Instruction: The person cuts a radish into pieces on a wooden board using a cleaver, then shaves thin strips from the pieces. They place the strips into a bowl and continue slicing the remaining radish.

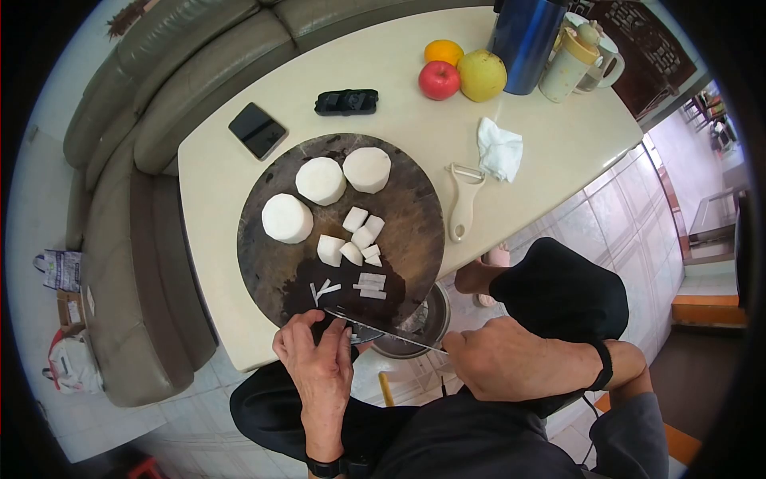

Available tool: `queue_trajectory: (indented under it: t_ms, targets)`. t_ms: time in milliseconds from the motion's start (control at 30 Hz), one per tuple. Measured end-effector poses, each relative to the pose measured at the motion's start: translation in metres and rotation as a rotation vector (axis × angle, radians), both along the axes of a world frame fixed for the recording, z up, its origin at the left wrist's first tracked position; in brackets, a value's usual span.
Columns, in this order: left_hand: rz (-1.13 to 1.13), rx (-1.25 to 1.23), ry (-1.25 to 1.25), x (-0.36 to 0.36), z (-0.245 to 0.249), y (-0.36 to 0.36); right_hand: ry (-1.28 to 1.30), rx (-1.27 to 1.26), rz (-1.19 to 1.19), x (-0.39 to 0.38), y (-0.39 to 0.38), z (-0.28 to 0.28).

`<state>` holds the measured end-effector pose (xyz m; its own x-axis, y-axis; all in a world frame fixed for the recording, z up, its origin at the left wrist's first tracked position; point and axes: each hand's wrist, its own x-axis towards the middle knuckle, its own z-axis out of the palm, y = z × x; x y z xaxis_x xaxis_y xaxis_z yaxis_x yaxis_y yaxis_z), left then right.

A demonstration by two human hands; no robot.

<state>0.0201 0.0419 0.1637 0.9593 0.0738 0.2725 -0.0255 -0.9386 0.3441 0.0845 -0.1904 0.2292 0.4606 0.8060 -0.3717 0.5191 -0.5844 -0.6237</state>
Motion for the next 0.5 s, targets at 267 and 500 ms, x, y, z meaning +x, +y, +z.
queue_trajectory:
  t_ms: [267, 500]
  targets:
    - [0.002, -0.006, 0.003, 0.0, 0.0003, 0.0005, -0.03, 0.022, -0.012, -0.0042, 0.0031, 0.0042]
    - [-0.007, -0.007, 0.015, 0.0015, 0.0034, 0.0005, -0.076, 0.031, -0.013, -0.0101, 0.0053, 0.0027]
